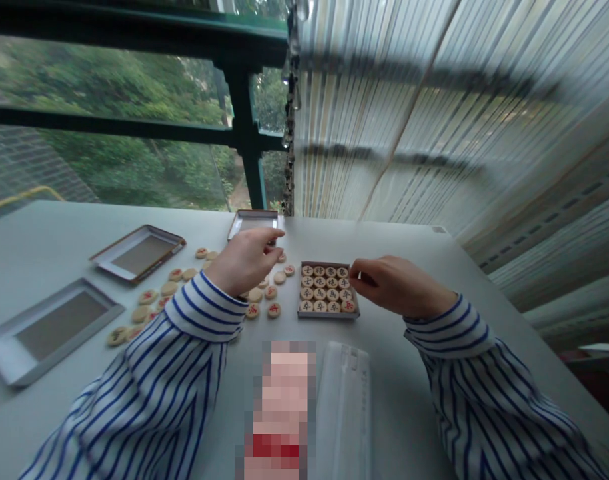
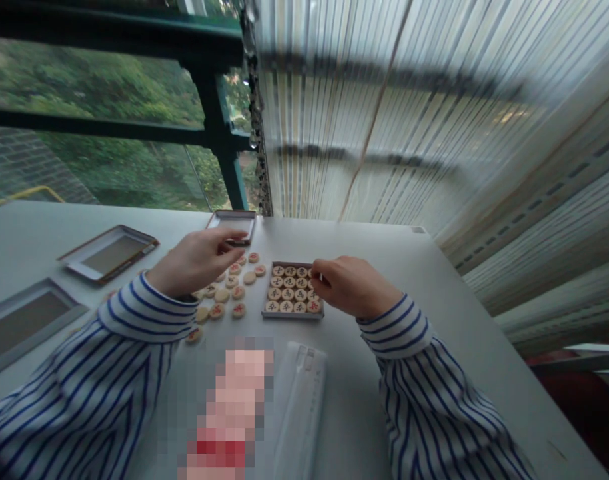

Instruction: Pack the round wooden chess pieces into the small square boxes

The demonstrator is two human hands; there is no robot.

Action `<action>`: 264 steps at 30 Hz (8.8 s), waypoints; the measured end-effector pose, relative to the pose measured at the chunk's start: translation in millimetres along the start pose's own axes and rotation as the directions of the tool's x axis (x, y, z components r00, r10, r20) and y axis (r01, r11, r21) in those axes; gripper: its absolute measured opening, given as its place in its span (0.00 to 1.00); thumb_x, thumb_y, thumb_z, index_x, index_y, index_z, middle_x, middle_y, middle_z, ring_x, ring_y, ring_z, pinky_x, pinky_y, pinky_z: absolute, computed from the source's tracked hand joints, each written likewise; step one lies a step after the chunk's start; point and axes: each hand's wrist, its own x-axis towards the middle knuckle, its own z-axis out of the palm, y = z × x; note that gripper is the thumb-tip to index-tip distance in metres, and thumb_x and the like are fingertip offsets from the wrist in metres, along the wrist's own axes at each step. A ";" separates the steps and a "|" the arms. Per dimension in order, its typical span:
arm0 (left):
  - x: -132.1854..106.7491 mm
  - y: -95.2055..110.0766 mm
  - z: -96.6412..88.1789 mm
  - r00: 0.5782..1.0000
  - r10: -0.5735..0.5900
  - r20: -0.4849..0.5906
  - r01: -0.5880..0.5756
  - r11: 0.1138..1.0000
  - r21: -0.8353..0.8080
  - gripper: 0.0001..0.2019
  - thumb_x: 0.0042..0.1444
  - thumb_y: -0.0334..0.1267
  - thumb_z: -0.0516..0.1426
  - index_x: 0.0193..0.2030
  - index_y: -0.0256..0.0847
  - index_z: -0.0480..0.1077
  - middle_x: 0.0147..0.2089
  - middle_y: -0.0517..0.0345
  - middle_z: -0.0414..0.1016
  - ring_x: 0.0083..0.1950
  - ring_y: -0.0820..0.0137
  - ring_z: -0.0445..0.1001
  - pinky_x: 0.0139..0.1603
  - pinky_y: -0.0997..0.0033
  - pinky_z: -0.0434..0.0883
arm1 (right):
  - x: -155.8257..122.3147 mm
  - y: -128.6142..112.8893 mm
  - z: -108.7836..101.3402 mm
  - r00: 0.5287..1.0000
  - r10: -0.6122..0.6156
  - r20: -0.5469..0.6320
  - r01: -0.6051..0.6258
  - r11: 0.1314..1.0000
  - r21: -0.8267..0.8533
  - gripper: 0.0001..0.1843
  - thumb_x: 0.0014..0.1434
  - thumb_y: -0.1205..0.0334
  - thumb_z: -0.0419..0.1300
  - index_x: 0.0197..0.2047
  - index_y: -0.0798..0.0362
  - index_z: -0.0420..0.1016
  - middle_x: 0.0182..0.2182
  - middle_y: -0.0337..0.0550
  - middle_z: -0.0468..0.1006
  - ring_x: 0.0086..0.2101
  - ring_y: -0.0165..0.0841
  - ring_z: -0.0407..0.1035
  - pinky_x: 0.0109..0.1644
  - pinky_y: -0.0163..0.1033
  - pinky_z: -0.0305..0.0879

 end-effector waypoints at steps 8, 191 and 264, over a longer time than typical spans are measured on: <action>-6.5 0.8 -24.2 0.997 -0.034 -0.071 0.033 0.999 -0.021 0.19 0.51 0.42 0.53 0.48 0.37 0.69 0.32 0.56 0.76 0.29 0.73 0.72 0.34 0.74 0.69 | 0.7 -6.1 0.4 0.995 0.030 -0.094 -0.030 1.000 0.002 0.14 0.59 0.58 0.47 0.37 0.52 0.71 0.27 0.41 0.75 0.27 0.29 0.66 0.30 0.33 0.52; -9.0 14.7 21.8 0.969 0.103 0.224 0.058 0.787 -0.614 0.09 0.49 0.34 0.57 0.36 0.35 0.64 0.33 0.54 0.75 0.36 0.71 0.75 0.40 0.68 0.71 | 27.4 -30.2 19.6 0.977 0.005 -0.212 0.166 0.607 0.777 0.12 0.56 0.58 0.54 0.37 0.56 0.73 0.29 0.42 0.77 0.28 0.27 0.69 0.30 0.34 0.64; -7.7 9.6 28.6 0.954 0.096 0.283 0.095 0.801 -0.591 0.10 0.50 0.36 0.55 0.39 0.35 0.64 0.33 0.52 0.75 0.35 0.69 0.74 0.37 0.68 0.69 | 25.8 -30.9 15.9 0.978 -0.097 -0.186 0.198 0.718 0.667 0.14 0.55 0.59 0.56 0.44 0.53 0.72 0.30 0.39 0.76 0.26 0.24 0.66 0.30 0.32 0.62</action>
